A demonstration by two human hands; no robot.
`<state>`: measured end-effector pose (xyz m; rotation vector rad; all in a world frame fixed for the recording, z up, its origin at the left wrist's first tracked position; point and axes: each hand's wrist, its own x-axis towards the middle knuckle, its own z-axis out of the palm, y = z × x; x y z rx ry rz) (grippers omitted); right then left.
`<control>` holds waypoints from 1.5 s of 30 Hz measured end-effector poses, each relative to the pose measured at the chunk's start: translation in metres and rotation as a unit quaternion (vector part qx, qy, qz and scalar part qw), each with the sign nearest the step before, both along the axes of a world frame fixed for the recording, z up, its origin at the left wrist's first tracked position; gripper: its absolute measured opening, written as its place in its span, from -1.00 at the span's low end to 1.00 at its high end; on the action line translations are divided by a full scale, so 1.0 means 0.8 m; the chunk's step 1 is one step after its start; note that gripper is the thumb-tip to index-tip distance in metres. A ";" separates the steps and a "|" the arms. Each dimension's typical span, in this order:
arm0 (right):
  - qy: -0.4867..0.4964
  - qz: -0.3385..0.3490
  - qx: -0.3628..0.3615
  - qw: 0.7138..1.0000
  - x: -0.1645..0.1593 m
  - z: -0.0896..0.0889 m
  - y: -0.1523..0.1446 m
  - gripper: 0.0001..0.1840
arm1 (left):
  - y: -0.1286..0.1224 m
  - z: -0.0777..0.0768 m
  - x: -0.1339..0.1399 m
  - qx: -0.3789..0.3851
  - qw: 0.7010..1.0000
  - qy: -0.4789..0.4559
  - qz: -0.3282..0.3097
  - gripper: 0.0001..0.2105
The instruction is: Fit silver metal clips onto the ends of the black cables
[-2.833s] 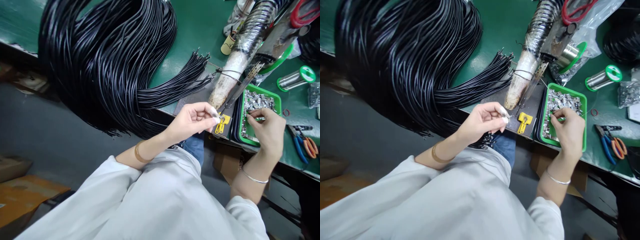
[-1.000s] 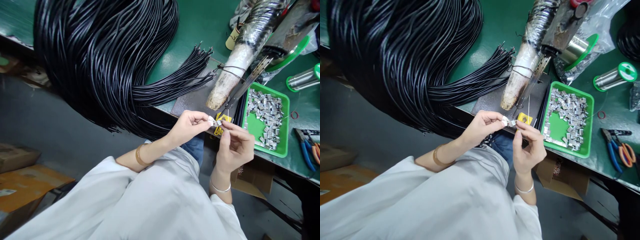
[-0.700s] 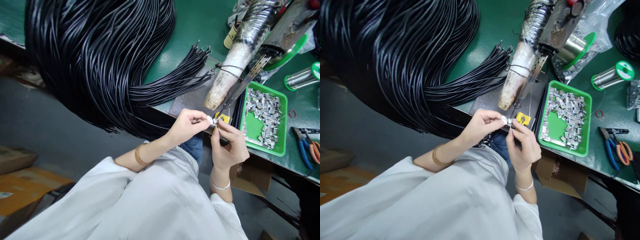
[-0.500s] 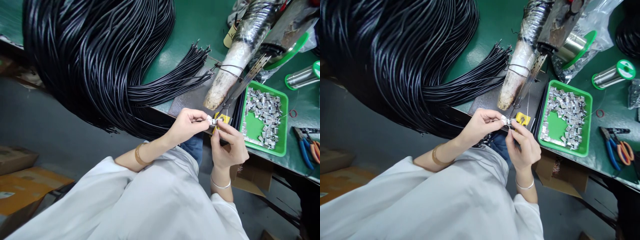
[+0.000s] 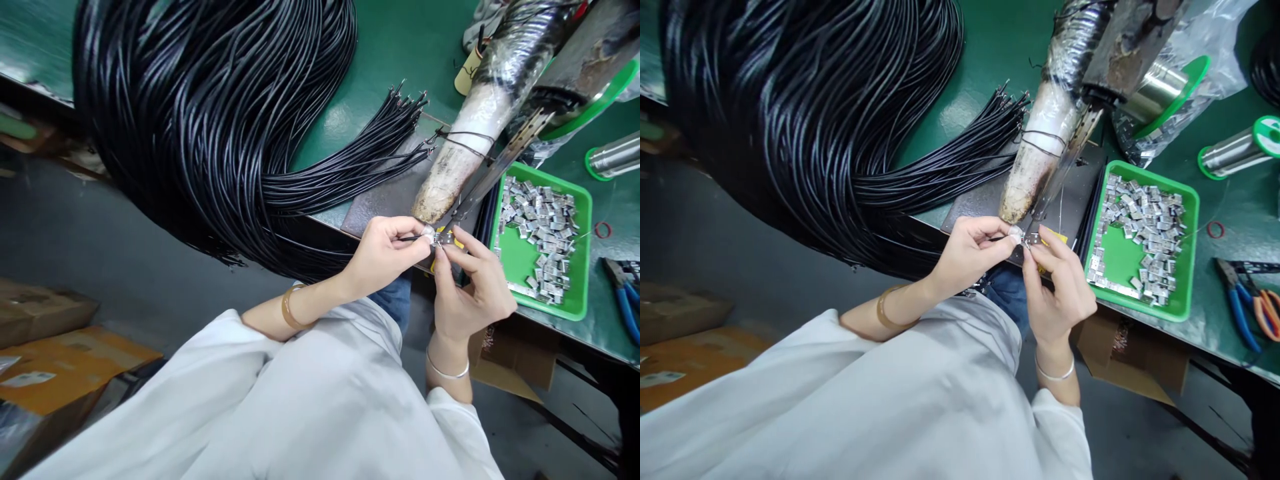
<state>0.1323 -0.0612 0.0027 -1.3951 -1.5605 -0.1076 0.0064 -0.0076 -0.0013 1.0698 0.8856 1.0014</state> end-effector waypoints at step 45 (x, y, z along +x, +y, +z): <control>-0.015 -0.047 -0.007 0.999 0.002 0.002 -0.009 -0.84 | 0.004 0.012 -0.010 0.017 0.997 0.037 -0.063 -0.90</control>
